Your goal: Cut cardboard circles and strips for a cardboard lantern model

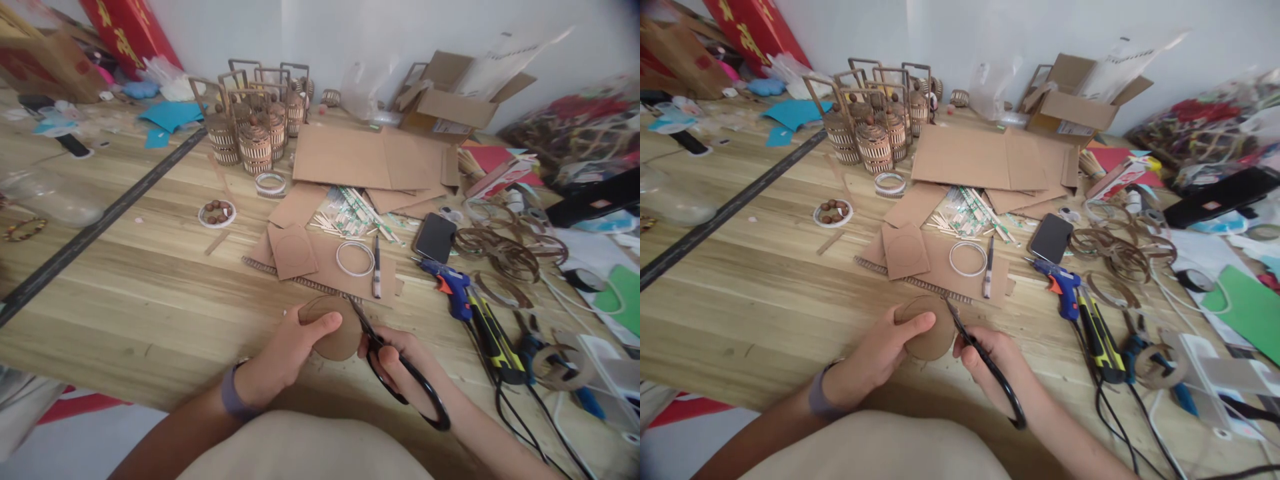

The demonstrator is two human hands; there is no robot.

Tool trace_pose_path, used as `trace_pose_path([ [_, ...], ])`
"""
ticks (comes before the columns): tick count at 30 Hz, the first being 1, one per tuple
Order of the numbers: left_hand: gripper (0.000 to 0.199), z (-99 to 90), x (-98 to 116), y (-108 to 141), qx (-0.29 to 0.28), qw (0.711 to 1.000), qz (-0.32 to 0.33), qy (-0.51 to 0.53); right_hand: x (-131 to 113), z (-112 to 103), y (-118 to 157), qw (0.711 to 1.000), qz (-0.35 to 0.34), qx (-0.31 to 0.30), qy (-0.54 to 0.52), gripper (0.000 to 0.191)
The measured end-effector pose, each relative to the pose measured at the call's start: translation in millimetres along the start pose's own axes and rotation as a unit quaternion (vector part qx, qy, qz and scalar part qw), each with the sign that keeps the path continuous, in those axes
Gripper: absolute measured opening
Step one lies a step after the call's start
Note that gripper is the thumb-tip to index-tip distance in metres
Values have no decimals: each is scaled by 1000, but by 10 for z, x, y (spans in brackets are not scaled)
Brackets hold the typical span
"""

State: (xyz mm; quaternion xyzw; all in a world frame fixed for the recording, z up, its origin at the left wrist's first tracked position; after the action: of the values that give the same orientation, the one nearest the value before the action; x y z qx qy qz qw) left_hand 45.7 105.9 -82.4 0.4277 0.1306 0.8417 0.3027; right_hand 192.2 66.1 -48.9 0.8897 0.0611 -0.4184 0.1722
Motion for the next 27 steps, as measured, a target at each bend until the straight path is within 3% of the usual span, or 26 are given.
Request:
trace_pose_path([
  [9,45,10,-51,6,-10,1000,-12,8,-108,-29,-42,998,-57,-10,11,74],
  [18,46,35,-47,8,-15,1000,-23,11,-75,-36,-36,998,-57,1,20,73],
  [27,43,30,-34,8,-21,1000,-5,18,-180,-31,-42,998,-51,-25,4,80],
])
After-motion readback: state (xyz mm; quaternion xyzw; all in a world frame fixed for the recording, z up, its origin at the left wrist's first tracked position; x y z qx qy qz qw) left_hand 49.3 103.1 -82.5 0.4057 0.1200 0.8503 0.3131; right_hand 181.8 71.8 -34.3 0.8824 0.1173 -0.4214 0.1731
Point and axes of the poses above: each hand's wrist, its own y-axis away from the middle knuckle, its own z-axis out of the palm, x = y × z, the point moved 8 cm from there along -y, towards the middle knuckle, and after that the axes turned 15 degrees about y, right-handed, at the moved point
